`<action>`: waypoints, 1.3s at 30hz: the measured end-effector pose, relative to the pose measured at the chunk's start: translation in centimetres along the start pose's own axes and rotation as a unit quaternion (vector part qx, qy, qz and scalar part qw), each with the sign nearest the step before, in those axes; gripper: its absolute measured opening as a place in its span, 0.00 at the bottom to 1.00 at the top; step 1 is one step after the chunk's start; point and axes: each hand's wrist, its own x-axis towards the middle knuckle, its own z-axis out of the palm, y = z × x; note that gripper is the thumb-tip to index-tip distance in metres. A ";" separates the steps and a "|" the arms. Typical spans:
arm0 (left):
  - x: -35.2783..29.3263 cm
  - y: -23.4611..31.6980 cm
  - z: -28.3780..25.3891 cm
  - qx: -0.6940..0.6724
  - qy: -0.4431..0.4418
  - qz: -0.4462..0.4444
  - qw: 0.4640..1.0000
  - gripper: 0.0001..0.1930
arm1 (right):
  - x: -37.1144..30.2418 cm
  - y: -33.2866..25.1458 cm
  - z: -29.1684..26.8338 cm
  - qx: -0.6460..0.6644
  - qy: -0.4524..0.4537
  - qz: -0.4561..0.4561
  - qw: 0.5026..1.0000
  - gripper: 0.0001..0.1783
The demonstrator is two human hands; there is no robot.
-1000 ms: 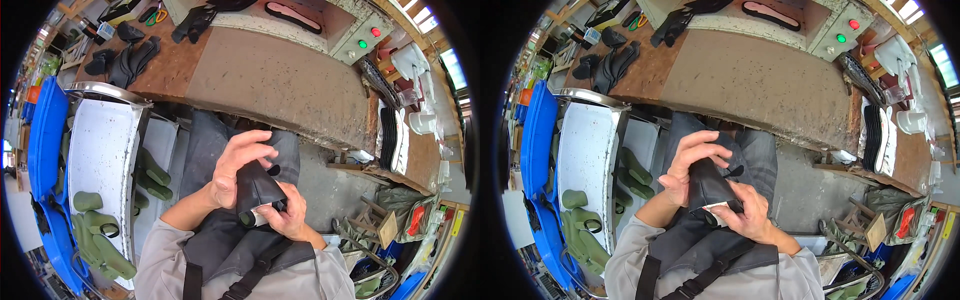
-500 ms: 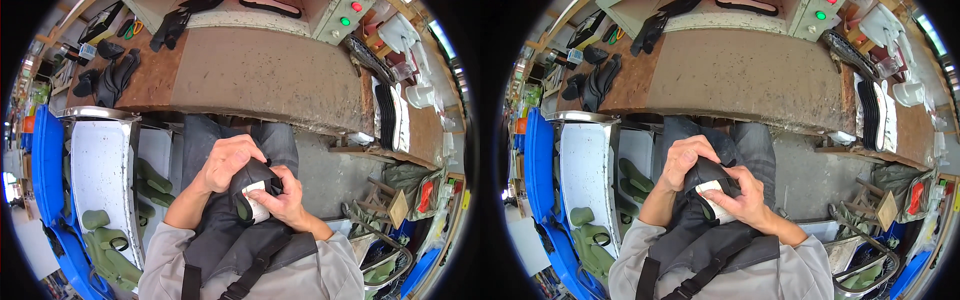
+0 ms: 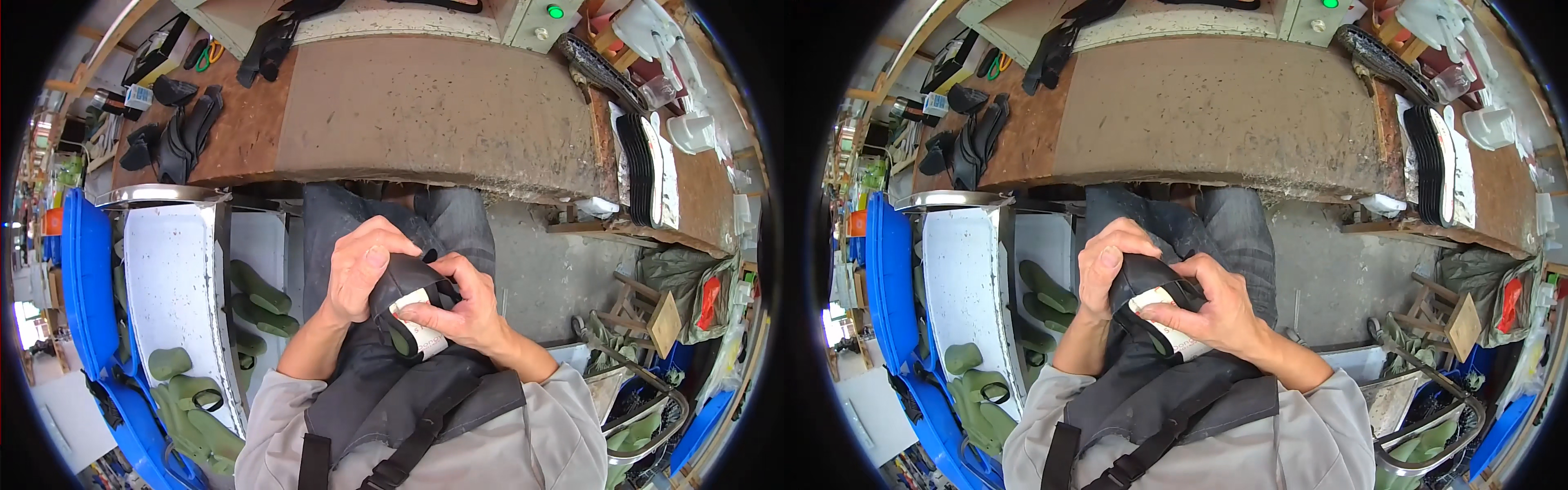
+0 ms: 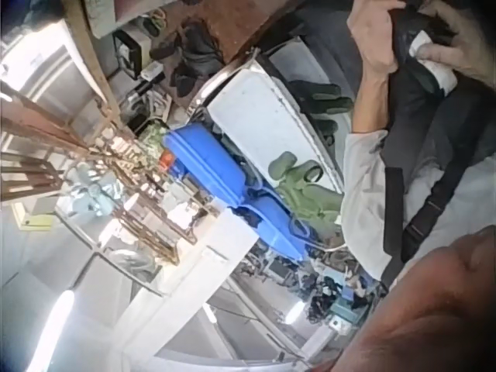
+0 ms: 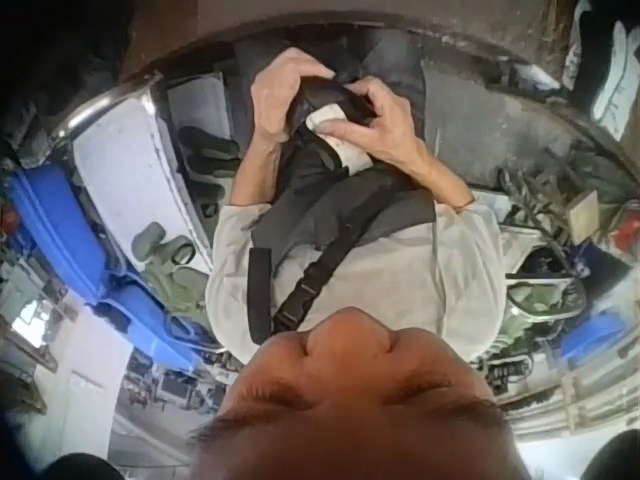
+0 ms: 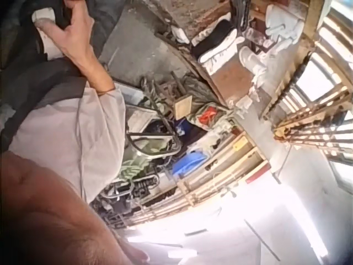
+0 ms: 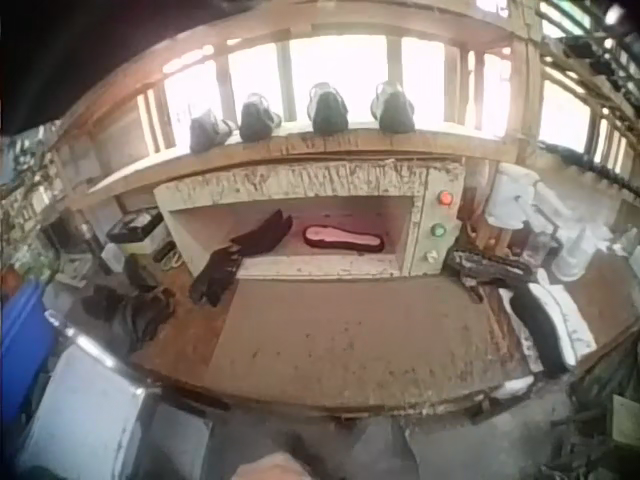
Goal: Manually attaching the upper material to a shoe last and securing the components.
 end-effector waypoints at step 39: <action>0.9 -7.6 -1.0 -0.160 0.011 -0.185 0.970 0.24 | -1.2 4.7 1.4 0.106 0.130 0.075 0.983 0.11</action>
